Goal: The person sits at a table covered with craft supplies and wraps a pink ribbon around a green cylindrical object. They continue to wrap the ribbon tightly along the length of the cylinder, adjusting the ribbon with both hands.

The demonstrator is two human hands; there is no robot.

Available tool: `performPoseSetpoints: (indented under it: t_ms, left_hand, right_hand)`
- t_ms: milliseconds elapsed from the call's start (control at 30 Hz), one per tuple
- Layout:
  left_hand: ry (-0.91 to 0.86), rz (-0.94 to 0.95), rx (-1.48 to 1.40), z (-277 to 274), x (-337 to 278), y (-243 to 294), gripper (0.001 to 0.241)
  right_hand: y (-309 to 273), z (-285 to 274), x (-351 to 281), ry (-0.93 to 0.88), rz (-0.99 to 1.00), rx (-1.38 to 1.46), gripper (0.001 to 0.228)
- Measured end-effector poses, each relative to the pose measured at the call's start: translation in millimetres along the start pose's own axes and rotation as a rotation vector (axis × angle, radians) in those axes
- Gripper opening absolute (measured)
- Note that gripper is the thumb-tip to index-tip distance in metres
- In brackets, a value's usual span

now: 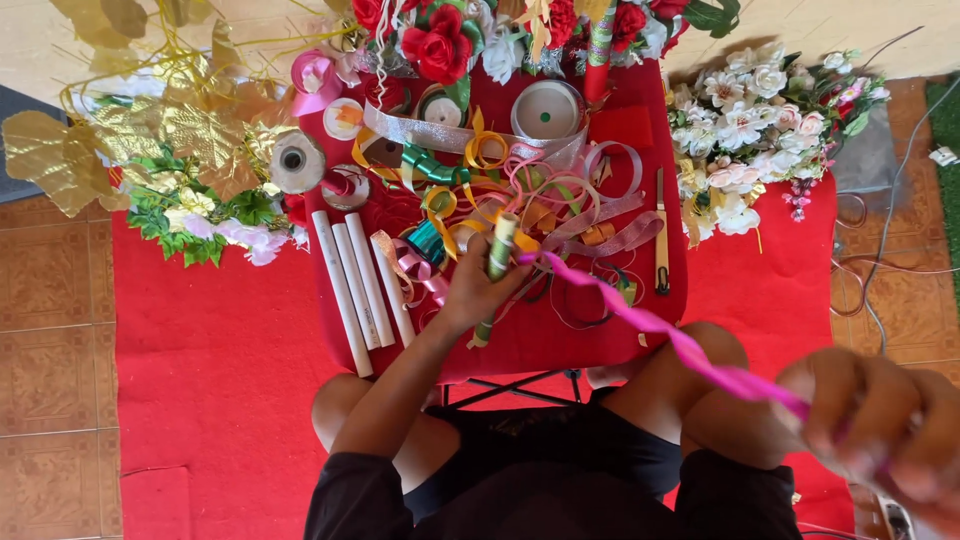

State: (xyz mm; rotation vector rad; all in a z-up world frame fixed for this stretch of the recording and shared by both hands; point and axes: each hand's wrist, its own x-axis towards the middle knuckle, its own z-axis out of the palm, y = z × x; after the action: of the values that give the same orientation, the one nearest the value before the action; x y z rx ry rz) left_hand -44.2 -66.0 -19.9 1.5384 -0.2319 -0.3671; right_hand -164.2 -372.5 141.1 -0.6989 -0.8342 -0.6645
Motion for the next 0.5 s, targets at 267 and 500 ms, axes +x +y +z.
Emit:
performPoseSetpoints:
  t_ms: [267,500]
  left_hand:
    - [0.021,0.236,-0.544,-47,3,29,0.027]
    - [-0.052,0.274,-0.827,-60,0,23,0.033]
  right_hand:
    - [119,-69,-37,0.232,0.116,-0.413,0.017]
    - [189,-39,-85,0.144,0.857,-0.541,0.023]
